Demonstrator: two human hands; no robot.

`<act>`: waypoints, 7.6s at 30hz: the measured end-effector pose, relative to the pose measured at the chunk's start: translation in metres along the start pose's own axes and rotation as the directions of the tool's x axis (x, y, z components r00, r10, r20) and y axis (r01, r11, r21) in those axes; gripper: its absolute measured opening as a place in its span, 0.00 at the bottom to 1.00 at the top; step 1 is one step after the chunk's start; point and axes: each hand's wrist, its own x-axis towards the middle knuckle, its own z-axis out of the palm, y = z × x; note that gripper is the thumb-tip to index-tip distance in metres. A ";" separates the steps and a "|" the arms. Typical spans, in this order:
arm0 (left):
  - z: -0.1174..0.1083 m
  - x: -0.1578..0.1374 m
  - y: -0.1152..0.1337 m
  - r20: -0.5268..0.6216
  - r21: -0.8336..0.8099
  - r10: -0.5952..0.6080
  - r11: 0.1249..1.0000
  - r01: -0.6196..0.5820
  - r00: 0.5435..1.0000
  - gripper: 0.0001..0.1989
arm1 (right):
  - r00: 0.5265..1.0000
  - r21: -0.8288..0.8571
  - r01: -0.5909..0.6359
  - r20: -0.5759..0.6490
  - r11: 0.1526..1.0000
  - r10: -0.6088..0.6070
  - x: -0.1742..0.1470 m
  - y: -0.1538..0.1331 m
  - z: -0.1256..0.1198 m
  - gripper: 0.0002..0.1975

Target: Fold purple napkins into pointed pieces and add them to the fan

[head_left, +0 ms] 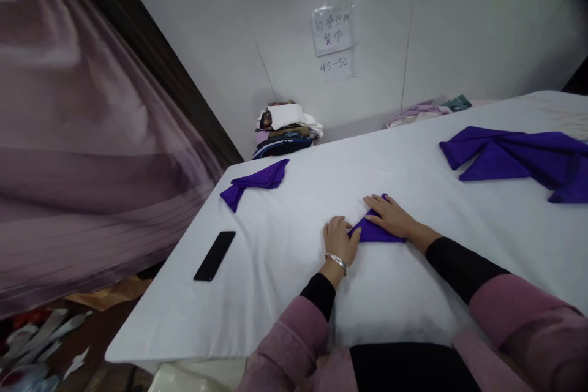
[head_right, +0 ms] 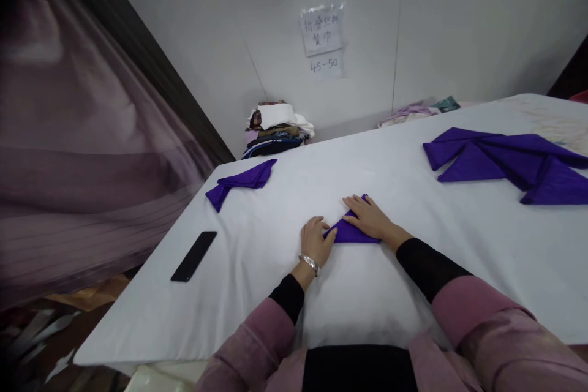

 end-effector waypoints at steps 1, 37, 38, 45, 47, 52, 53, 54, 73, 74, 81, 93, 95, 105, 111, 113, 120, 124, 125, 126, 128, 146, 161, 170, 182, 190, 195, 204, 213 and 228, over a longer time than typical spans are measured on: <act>0.002 0.001 0.001 0.008 -0.010 0.004 1.000 -0.004 1.000 0.06 | 1.000 0.005 -0.001 -0.001 1.000 0.001 0.000 0.000 0.000 0.34; -0.001 -0.001 -0.004 0.078 -0.046 -0.020 0.999 0.024 0.997 0.09 | 1.000 0.058 -0.007 -0.011 0.998 0.007 -0.001 -0.002 -0.002 0.33; -0.001 -0.002 -0.005 0.079 -0.046 -0.018 0.999 0.022 0.997 0.09 | 1.000 0.058 -0.006 -0.009 0.998 0.006 -0.001 -0.002 -0.003 0.33; -0.006 -0.008 -0.009 0.059 -0.032 -0.028 0.999 0.030 0.998 0.10 | 1.000 0.056 -0.010 0.000 0.998 0.010 0.000 0.000 -0.001 0.33; -0.008 -0.013 -0.012 0.047 -0.040 -0.023 0.999 0.024 0.999 0.07 | 1.000 0.061 -0.006 -0.006 0.998 0.006 0.000 0.000 0.000 0.33; -0.009 -0.017 -0.013 0.051 -0.054 -0.038 0.998 0.040 0.998 0.03 | 1.000 0.069 -0.008 -0.004 0.998 0.008 0.001 0.001 0.001 0.34; -0.009 -0.017 -0.013 0.055 -0.052 -0.038 0.998 0.041 0.998 0.04 | 1.000 0.067 -0.009 0.000 0.998 0.009 0.001 0.001 0.001 0.34; -0.009 -0.016 -0.012 0.059 -0.049 -0.037 0.998 0.039 0.998 0.05 | 1.000 0.065 -0.009 0.002 0.998 0.008 0.001 0.001 0.001 0.34; -0.015 -0.018 -0.013 0.123 -0.056 -0.065 0.996 0.073 0.990 0.04 | 1.000 0.022 0.003 -0.014 1.000 -0.003 0.001 0.003 0.002 0.34; -0.015 -0.017 -0.013 0.131 -0.056 -0.068 0.996 0.075 0.989 0.05 | 1.000 0.022 0.005 -0.017 1.000 -0.005 0.000 0.003 0.002 0.34; -0.016 -0.020 -0.022 0.160 -0.053 -0.017 0.998 0.026 0.987 0.05 | 1.000 0.027 0.002 -0.010 1.000 -0.002 0.000 0.003 0.002 0.35; -0.019 -0.017 -0.022 0.189 -0.018 -0.017 1.000 0.021 0.982 0.05 | 1.000 0.030 0.012 -0.014 0.999 -0.011 0.000 0.004 0.003 0.34; -0.020 -0.018 -0.020 0.189 0.002 -0.020 1.000 0.019 0.982 0.07 | 1.000 0.032 0.013 -0.018 0.999 -0.012 0.000 0.004 0.003 0.34; -0.015 -0.021 -0.011 0.147 0.083 -0.028 0.996 0.016 0.989 0.09 | 1.000 0.008 0.000 0.000 1.000 0.000 0.001 0.004 0.003 0.34; -0.009 -0.021 -0.013 0.086 0.070 -0.035 0.997 0.029 0.996 0.08 | 1.000 0.019 -0.005 0.009 1.000 0.005 0.001 0.005 0.003 0.34; -0.009 -0.021 -0.015 0.055 0.053 -0.039 0.998 0.036 0.998 0.06 | 1.000 0.023 0.001 0.007 1.000 -0.001 0.001 0.006 0.003 0.34; -0.011 -0.021 -0.016 -0.014 -0.019 -0.045 0.999 0.045 0.999 0.04 | 1.000 0.026 0.008 -0.006 1.000 -0.008 0.001 0.008 0.005 0.34; -0.013 -0.024 -0.016 0.005 -0.024 -0.040 0.999 0.040 0.999 0.03 | 1.000 0.030 0.011 -0.011 0.999 -0.011 0.002 0.009 0.007 0.34; -0.013 -0.024 -0.016 0.007 -0.024 -0.036 0.999 0.036 0.999 0.03 | 1.000 0.031 0.011 -0.012 0.999 -0.011 0.002 0.009 0.007 0.34; -0.013 -0.025 -0.017 0.008 -0.025 -0.031 0.999 0.031 0.999 0.02 | 1.000 0.032 0.010 -0.012 0.999 -0.010 0.002 0.009 0.007 0.34; -0.012 -0.025 -0.019 0.019 -0.027 -0.025 0.999 0.025 1.000 0.02 | 1.000 0.035 0.011 -0.013 0.999 -0.010 0.002 0.008 0.006 0.34; -0.023 -0.012 -0.027 0.242 0.004 0.063 0.998 -0.066 0.968 0.04 | 1.000 0.035 0.003 0.006 0.999 -0.003 0.000 0.000 -0.001 0.33; -0.012 -0.013 -0.013 0.133 0.146 0.042 0.987 -0.061 0.990 0.11 | 1.000 0.003 -0.004 -0.017 1.000 0.004 0.001 0.002 0.002 0.33; -0.009 -0.009 -0.020 0.066 0.084 0.037 0.996 -0.043 0.997 0.10 | 0.993 -0.094 -0.105 -0.065 0.990 0.099 -0.002 -0.003 0.004 0.34; -0.010 -0.003 -0.021 0.082 0.119 0.015 0.993 -0.024 0.997 0.08 | 0.973 -0.177 -0.216 -0.125 0.960 0.195 -0.004 -0.004 0.011 0.35; -0.012 0.002 -0.019 0.165 0.201 0.096 0.971 -0.129 0.982 0.10 | 0.971 -0.176 -0.233 -0.092 0.956 0.220 -0.005 -0.007 0.009 0.35; -0.011 0.002 -0.015 0.130 0.254 0.067 0.962 -0.099 0.989 0.11 | 0.970 -0.167 -0.238 -0.097 0.957 0.224 -0.004 -0.007 0.009 0.36; -0.008 -0.001 -0.011 0.055 0.199 -0.038 0.980 0.026 0.998 0.09 | 0.971 -0.166 -0.235 -0.092 0.958 0.223 -0.004 -0.004 0.010 0.36; -0.008 -0.006 -0.022 0.017 -0.029 -0.074 0.997 0.075 0.997 0.05 | 0.972 -0.168 -0.226 -0.111 0.960 0.209 -0.005 -0.001 0.013 0.36; -0.010 -0.003 -0.022 0.124 0.005 -0.058 0.998 0.058 0.991 0.08 | 0.973 -0.158 -0.222 -0.103 0.962 0.208 -0.005 -0.002 0.012 0.37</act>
